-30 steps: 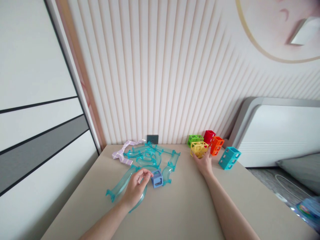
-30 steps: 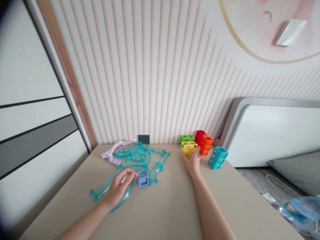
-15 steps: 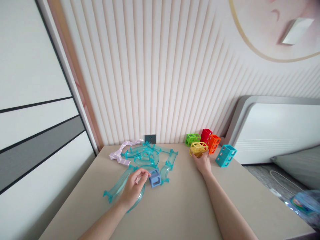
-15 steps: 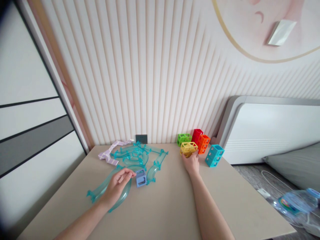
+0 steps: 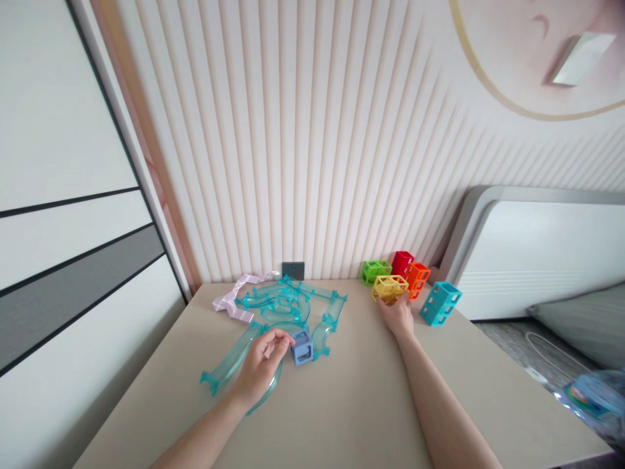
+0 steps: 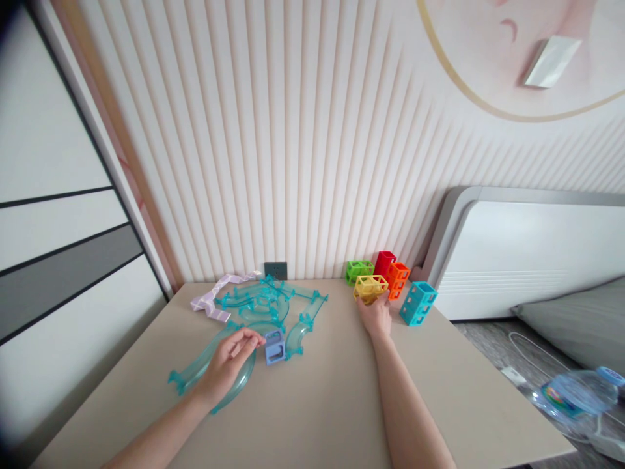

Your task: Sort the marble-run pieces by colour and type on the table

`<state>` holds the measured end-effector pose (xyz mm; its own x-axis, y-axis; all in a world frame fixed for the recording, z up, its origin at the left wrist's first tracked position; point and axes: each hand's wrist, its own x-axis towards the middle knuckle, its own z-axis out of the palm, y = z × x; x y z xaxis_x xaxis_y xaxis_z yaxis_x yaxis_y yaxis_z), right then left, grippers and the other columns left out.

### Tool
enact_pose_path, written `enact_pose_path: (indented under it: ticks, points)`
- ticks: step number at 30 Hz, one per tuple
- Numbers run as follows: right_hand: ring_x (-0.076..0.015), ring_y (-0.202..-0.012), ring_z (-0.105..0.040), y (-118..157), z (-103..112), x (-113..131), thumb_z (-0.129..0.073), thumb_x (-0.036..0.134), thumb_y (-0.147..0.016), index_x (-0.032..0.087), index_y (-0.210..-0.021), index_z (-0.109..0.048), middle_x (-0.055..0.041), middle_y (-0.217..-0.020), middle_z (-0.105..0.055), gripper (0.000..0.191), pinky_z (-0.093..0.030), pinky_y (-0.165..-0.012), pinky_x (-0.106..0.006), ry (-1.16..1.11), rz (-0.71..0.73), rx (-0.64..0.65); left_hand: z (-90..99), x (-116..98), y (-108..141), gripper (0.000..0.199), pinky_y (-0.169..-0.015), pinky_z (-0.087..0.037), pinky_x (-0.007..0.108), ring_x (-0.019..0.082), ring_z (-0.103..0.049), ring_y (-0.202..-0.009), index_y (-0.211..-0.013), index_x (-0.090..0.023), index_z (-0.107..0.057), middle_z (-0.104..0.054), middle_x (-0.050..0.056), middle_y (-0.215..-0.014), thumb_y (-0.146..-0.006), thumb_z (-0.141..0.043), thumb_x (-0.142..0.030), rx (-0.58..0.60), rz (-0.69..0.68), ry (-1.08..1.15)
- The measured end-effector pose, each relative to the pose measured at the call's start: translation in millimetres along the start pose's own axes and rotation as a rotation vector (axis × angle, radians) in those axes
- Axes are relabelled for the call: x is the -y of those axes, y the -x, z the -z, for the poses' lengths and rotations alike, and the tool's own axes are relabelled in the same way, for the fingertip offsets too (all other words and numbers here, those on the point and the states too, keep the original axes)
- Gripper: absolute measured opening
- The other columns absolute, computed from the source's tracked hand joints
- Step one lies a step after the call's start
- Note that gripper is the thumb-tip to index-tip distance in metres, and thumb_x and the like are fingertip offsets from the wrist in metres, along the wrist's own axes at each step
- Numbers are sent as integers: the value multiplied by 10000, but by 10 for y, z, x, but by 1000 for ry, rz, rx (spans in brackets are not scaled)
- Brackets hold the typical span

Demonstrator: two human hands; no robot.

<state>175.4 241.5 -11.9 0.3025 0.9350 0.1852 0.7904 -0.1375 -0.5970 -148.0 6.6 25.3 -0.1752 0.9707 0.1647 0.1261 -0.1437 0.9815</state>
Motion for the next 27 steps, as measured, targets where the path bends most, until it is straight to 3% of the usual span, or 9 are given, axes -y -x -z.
enact_pose_path:
  ticks: [19, 27]
  points:
    - [-396, -1354, -497, 13, 66, 50, -571, 637, -796, 71, -1542, -166, -275, -1502, -456, 1020, -418, -1067, -498, 7, -15, 2, 5, -17, 1, 340, -867, -517, 315, 250, -684, -941, -870, -206, -707, -733, 52, -866, -888, -624, -535, -5, -6, -18]
    - [-378, -1299, -556, -37, 109, 109, -578, 630, -799, 108, -1528, -220, -219, -1458, -535, 966, -424, -1060, -472, 0, -4, 26, 5, 2, -4, 318, -903, -498, 319, 248, -677, -975, -890, -210, -689, -728, 49, -902, -913, -605, -516, 7, 9, -4]
